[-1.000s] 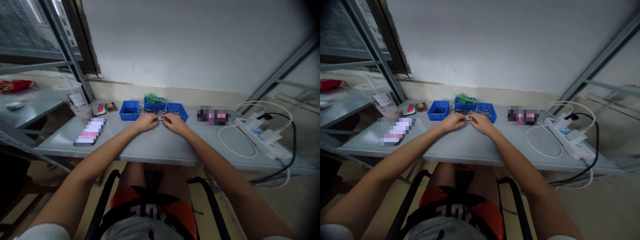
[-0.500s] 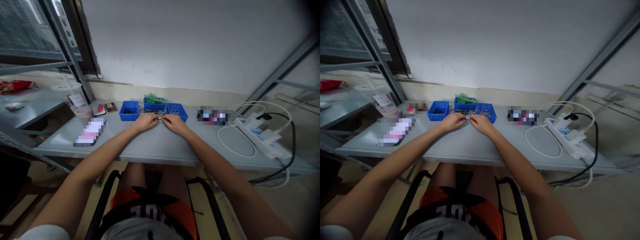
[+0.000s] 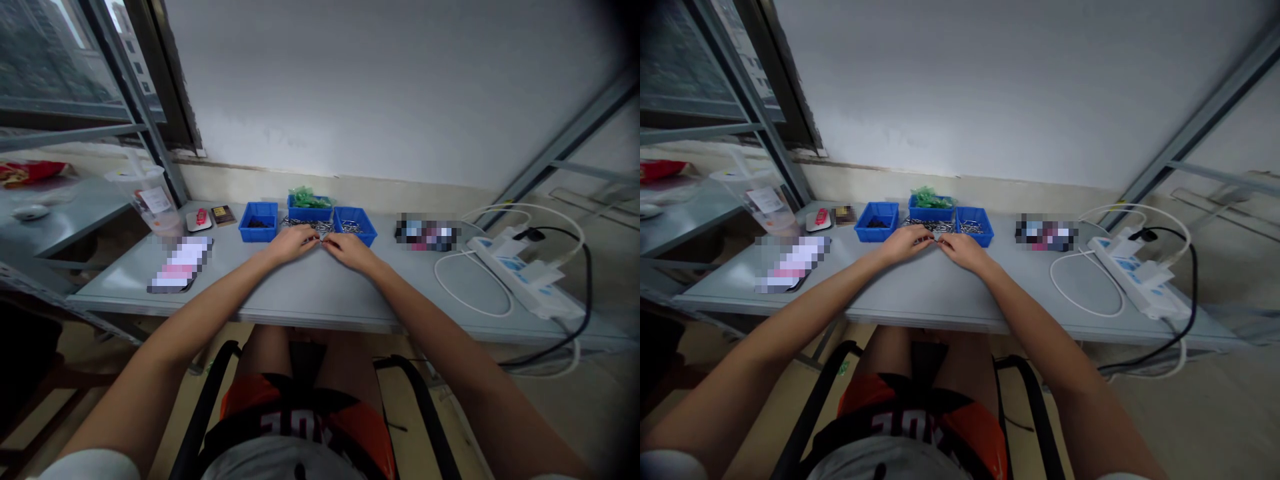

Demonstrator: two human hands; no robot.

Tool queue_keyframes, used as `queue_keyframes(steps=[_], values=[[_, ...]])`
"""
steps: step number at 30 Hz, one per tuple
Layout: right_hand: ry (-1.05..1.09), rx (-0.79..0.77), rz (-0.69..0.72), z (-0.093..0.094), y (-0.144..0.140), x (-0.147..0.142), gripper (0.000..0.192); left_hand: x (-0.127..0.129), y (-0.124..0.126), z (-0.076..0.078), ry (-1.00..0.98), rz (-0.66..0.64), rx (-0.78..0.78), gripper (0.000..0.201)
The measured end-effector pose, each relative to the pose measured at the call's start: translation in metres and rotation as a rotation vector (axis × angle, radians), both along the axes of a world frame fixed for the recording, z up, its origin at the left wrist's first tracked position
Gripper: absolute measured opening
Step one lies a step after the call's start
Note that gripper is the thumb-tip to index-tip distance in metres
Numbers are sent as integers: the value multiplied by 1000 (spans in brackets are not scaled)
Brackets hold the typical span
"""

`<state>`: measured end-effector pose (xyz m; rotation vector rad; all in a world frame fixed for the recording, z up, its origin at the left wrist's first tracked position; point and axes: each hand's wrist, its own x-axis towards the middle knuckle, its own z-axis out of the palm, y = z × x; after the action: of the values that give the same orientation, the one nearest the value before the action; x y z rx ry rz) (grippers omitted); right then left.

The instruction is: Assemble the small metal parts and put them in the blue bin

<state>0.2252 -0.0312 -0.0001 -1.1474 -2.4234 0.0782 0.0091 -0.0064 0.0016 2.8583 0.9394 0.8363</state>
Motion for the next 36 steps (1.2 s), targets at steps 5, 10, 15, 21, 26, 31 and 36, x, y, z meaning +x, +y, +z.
queue_keyframes(steps=[5, 10, 15, 21, 26, 31, 36], values=[[-10, -27, 2, 4, -4, -3, 21, 0, -2, 1, -8, -36, -1, 23], [-11, -1, -22, 1, -1, 0, 20, 0, -5, 4, -16, -16, 0, 23], [10, 38, -40, 1, 1, 1, 20, 0, -2, 2, -9, 31, -12, 21], [39, 59, -17, 1, -2, 0, 20, 1, -1, 0, 65, 27, -62, 20], [45, 52, -27, 0, 0, 1, 21, 0, 1, -1, 10, 14, -66, 20], [9, 13, -8, -1, 1, 1, 21, 0, 0, 1, -64, -15, -59, 21], [-22, -9, 11, 0, -2, -2, 22, 4, -5, 2, -29, -54, -33, 25]])
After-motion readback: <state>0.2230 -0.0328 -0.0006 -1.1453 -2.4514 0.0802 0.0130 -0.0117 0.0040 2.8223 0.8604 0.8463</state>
